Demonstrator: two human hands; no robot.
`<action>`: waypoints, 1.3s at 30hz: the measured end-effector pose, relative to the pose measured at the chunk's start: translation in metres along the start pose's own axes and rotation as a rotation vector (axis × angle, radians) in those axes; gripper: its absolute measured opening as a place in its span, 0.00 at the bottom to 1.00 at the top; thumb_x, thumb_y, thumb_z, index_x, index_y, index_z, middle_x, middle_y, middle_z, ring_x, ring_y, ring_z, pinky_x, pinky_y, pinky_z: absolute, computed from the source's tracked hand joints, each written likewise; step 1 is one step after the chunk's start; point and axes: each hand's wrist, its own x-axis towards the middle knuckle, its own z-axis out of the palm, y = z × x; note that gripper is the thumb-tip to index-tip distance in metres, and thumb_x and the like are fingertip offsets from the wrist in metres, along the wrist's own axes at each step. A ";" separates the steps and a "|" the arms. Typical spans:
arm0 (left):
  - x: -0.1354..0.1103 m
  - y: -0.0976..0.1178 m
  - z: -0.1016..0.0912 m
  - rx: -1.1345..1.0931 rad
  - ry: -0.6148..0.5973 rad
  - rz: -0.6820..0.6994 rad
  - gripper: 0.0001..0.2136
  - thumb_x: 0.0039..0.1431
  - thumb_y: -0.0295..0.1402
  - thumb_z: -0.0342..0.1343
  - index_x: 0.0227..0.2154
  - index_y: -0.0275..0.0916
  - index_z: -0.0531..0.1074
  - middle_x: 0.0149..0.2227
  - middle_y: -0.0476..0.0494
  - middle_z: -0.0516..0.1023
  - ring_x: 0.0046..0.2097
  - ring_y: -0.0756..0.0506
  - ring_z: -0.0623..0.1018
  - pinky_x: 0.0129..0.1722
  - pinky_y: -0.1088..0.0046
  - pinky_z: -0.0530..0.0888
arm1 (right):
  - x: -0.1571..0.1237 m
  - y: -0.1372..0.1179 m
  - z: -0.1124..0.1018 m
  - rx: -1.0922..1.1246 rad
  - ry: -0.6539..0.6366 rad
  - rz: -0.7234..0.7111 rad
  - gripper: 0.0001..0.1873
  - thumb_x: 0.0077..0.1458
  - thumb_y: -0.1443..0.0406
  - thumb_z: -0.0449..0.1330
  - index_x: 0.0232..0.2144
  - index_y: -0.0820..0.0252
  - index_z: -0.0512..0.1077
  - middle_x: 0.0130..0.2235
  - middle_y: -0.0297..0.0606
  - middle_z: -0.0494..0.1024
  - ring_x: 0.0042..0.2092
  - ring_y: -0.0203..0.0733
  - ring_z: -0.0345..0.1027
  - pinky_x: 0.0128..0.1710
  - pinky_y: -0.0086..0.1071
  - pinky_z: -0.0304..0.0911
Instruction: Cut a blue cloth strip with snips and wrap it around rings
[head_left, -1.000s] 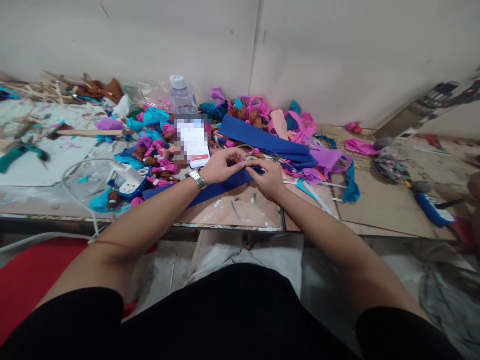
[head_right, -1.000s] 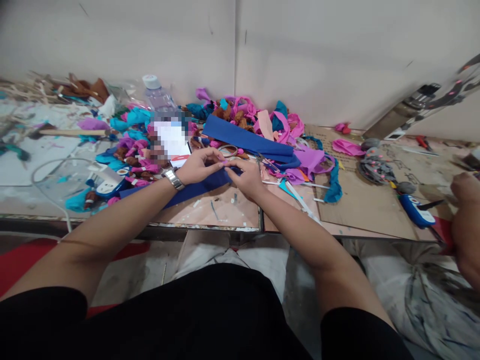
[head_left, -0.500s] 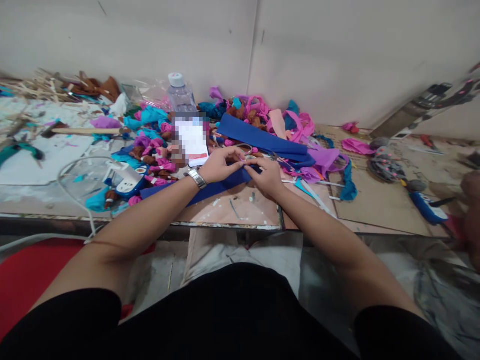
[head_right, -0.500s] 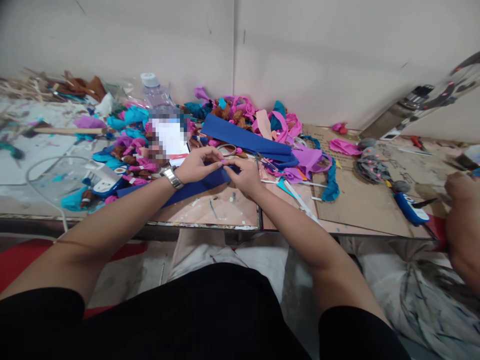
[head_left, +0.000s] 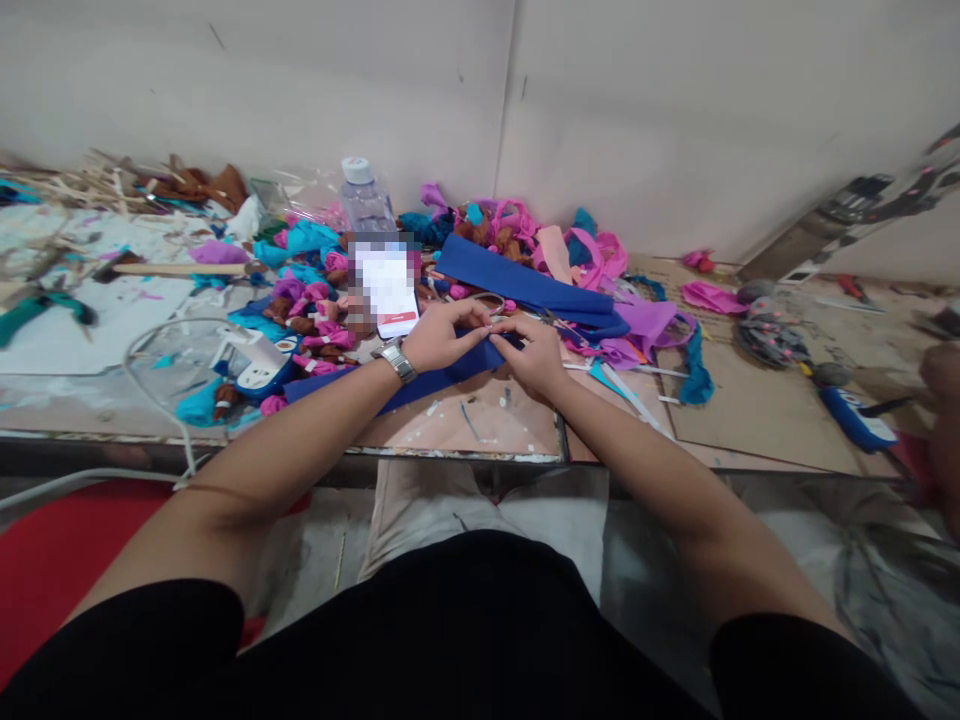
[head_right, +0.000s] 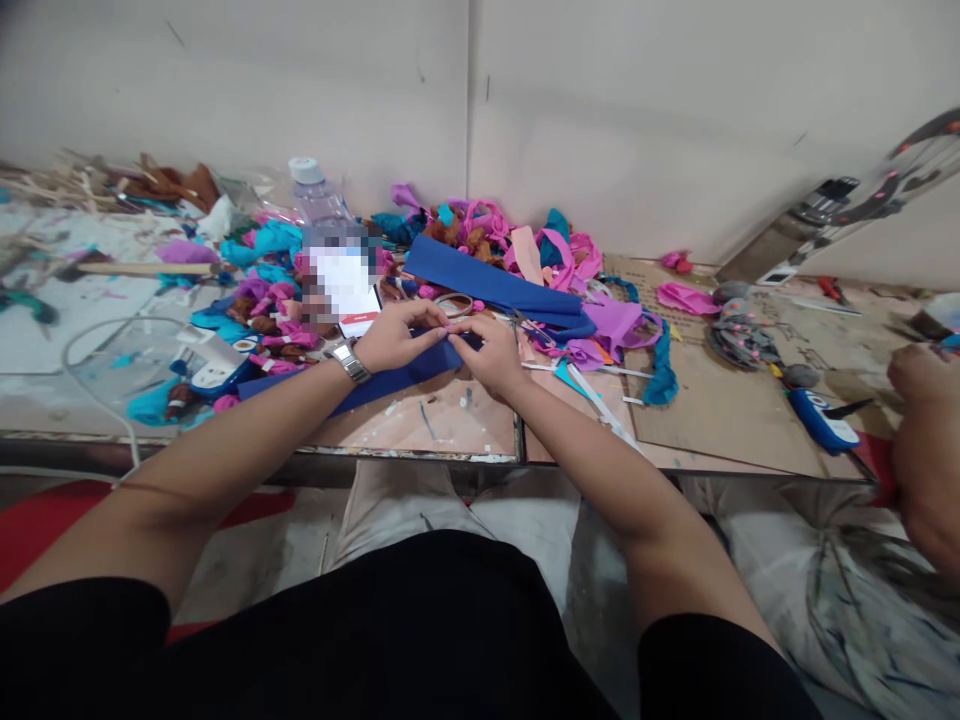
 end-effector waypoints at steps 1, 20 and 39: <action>0.000 0.000 0.000 0.011 -0.002 0.007 0.12 0.66 0.41 0.61 0.45 0.39 0.77 0.39 0.44 0.85 0.40 0.44 0.84 0.43 0.68 0.80 | 0.000 0.000 0.000 0.003 0.002 -0.015 0.04 0.62 0.62 0.66 0.37 0.54 0.83 0.40 0.38 0.86 0.44 0.48 0.80 0.47 0.41 0.72; -0.002 -0.002 0.001 0.101 -0.032 0.066 0.10 0.67 0.39 0.59 0.46 0.41 0.76 0.39 0.45 0.84 0.40 0.44 0.83 0.43 0.67 0.78 | 0.001 -0.001 -0.001 -0.029 -0.040 0.027 0.06 0.62 0.60 0.65 0.35 0.55 0.79 0.39 0.39 0.84 0.43 0.48 0.77 0.49 0.41 0.70; -0.002 0.005 0.002 0.231 -0.042 0.137 0.08 0.68 0.34 0.56 0.45 0.40 0.77 0.43 0.42 0.84 0.43 0.43 0.83 0.46 0.65 0.77 | 0.001 0.004 0.002 0.047 -0.044 0.081 0.06 0.60 0.61 0.64 0.34 0.56 0.79 0.37 0.36 0.83 0.41 0.46 0.76 0.46 0.40 0.68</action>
